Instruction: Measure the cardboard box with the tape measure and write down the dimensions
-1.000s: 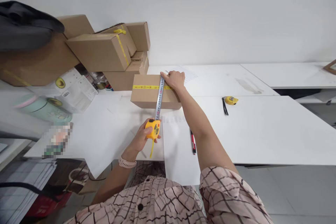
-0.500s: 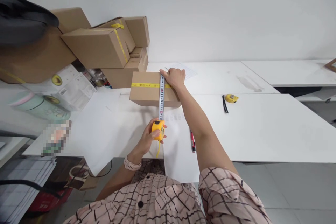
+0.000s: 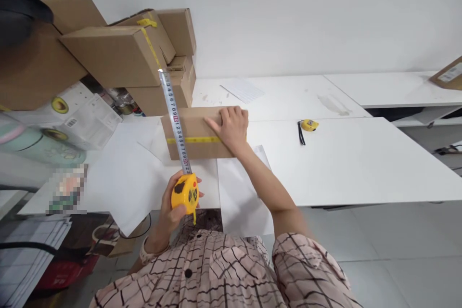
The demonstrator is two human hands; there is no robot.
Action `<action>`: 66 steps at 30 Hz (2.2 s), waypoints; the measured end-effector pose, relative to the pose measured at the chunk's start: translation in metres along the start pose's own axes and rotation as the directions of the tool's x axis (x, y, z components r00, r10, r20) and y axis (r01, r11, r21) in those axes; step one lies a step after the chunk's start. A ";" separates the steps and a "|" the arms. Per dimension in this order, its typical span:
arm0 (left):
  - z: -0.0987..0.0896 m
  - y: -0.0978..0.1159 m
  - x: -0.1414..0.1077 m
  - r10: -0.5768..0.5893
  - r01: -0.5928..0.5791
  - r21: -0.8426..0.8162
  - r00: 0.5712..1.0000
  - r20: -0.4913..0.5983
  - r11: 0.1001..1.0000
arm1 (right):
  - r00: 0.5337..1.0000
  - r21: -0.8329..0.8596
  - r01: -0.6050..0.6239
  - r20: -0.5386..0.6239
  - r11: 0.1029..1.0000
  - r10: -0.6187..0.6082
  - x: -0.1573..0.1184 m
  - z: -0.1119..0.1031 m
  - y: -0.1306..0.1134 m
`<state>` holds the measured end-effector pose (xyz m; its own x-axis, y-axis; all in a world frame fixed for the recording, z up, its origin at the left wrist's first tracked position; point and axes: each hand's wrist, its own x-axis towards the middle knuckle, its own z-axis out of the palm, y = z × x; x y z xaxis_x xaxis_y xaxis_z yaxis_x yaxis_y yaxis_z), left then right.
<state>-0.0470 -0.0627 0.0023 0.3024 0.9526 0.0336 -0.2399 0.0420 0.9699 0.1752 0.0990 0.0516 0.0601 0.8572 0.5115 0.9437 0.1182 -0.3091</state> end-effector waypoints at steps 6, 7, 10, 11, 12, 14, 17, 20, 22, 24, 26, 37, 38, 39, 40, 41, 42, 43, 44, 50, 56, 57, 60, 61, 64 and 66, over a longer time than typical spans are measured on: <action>0.014 -0.020 -0.016 -0.172 0.170 0.024 0.972 0.159 0.985 | 0.998 0.169 0.050 0.035 0.984 -0.056 -0.060 0.013 0.003; 0.015 -0.021 -0.019 -0.194 0.187 0.054 0.962 0.193 0.981 | 1.000 0.228 0.008 0.020 0.974 -0.013 -0.060 0.010 0.008; 0.016 -0.020 -0.023 -0.267 0.205 0.237 0.925 0.270 0.950 | 0.973 0.472 -0.187 -0.029 0.862 0.227 -0.058 -0.014 0.029; 0.016 -0.018 -0.024 -0.295 0.200 0.316 0.911 0.288 0.927 | 0.956 0.552 -0.229 -0.027 0.802 0.291 -0.058 -0.025 0.037; 0.016 -0.016 -0.025 -0.322 0.191 0.390 0.896 0.305 0.901 | 0.947 0.612 -0.246 -0.014 0.752 0.322 -0.058 -0.036 0.044; 0.017 -0.012 -0.024 -0.369 0.171 0.491 0.864 0.342 0.855 | 0.925 0.687 -0.259 -0.026 0.679 0.379 -0.064 -0.057 0.056; 0.020 -0.011 -0.018 -0.400 0.158 0.542 0.841 0.364 0.825 | 0.885 0.716 -0.272 -0.076 0.643 0.459 -0.085 -0.071 0.060; 0.026 -0.016 -0.004 -0.347 0.139 0.545 0.889 0.300 0.827 | 0.873 0.685 -0.321 -0.054 0.654 0.485 -0.117 -0.060 0.050; 0.030 -0.021 0.009 -0.273 0.086 0.549 0.923 0.270 0.832 | 0.892 0.662 -0.354 0.027 0.661 0.451 -0.139 -0.043 0.039; 0.035 -0.023 0.024 -0.203 0.004 0.587 0.940 0.273 0.810 | 0.929 0.639 -0.348 0.137 0.685 0.344 -0.157 -0.027 0.032; 0.037 -0.025 0.038 -0.169 -0.064 0.656 0.943 0.285 0.752 | 0.942 0.609 -0.331 0.251 0.721 0.221 -0.167 -0.015 0.032; 0.023 -0.037 0.083 -0.115 -0.172 0.937 0.970 0.216 0.305 | 0.784 -0.242 -0.380 0.429 0.893 0.450 -0.157 -0.014 0.092; 0.020 -0.038 0.087 -0.103 -0.169 0.950 0.974 0.201 0.262 | 0.775 -0.258 -0.347 0.463 0.902 0.430 -0.158 -0.014 0.094; 0.018 -0.039 0.091 -0.090 -0.166 0.960 0.978 0.190 0.224 | 0.770 -0.256 -0.314 0.494 0.914 0.403 -0.158 -0.014 0.096; 0.015 -0.040 0.094 -0.081 -0.168 0.967 0.979 0.186 0.190 | 0.770 -0.238 -0.286 0.520 0.928 0.371 -0.158 -0.013 0.098; 0.012 -0.041 0.098 -0.076 -0.174 0.971 0.979 0.188 0.164 | 0.774 -0.203 -0.269 0.535 0.941 0.337 -0.158 -0.013 0.101; 0.010 -0.042 0.102 -0.074 -0.182 0.973 0.978 0.194 0.144 | 0.783 -0.149 -0.266 0.542 0.952 0.304 -0.158 -0.012 0.105; 0.008 -0.043 0.105 -0.073 -0.188 0.973 0.977 0.199 0.130 | 0.793 -0.073 -0.283 0.543 0.956 0.276 -0.159 -0.012 0.110; 0.006 -0.043 0.107 -0.071 -0.193 0.974 0.977 0.202 0.119 | 0.802 0.031 -0.322 0.539 0.946 0.255 -0.160 -0.011 0.116; 0.024 -0.046 0.103 0.079 -0.295 0.950 0.954 0.288 0.100 | 0.827 0.732 -0.557 0.534 0.393 0.177 -0.164 -0.013 0.156; 0.096 -0.086 0.092 -0.025 -0.576 0.785 0.803 0.596 0.228 | 0.879 0.843 -0.453 0.367 0.290 0.304 -0.137 -0.013 0.159; 0.107 -0.095 0.094 -0.076 -0.579 0.781 0.790 0.609 0.232 | 0.879 0.841 -0.441 0.334 0.314 0.339 -0.131 -0.011 0.156; 0.131 -0.114 0.105 -0.192 -0.542 0.807 0.788 0.586 0.236 | 0.869 0.819 -0.450 0.310 0.356 0.385 -0.117 0.003 0.149; 0.135 -0.118 0.109 -0.210 -0.530 0.814 0.790 0.576 0.239 | 0.861 0.811 -0.469 0.329 0.351 0.389 -0.115 0.009 0.149; 0.139 -0.124 0.120 -0.213 -0.521 0.819 0.795 0.568 0.242 | 0.832 0.784 -0.531 0.413 0.321 0.370 -0.112 0.027 0.156; 0.139 -0.125 0.124 -0.197 -0.521 0.821 0.801 0.565 0.234 | 0.836 0.775 -0.535 0.427 0.337 0.345 -0.111 0.035 0.163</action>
<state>0.1486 0.0085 -0.0811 0.8107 0.5848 -0.0283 0.5437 -0.7339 0.4072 0.3110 0.0405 -0.0843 0.2367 0.9713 -0.0217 0.0334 -0.0304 -0.9990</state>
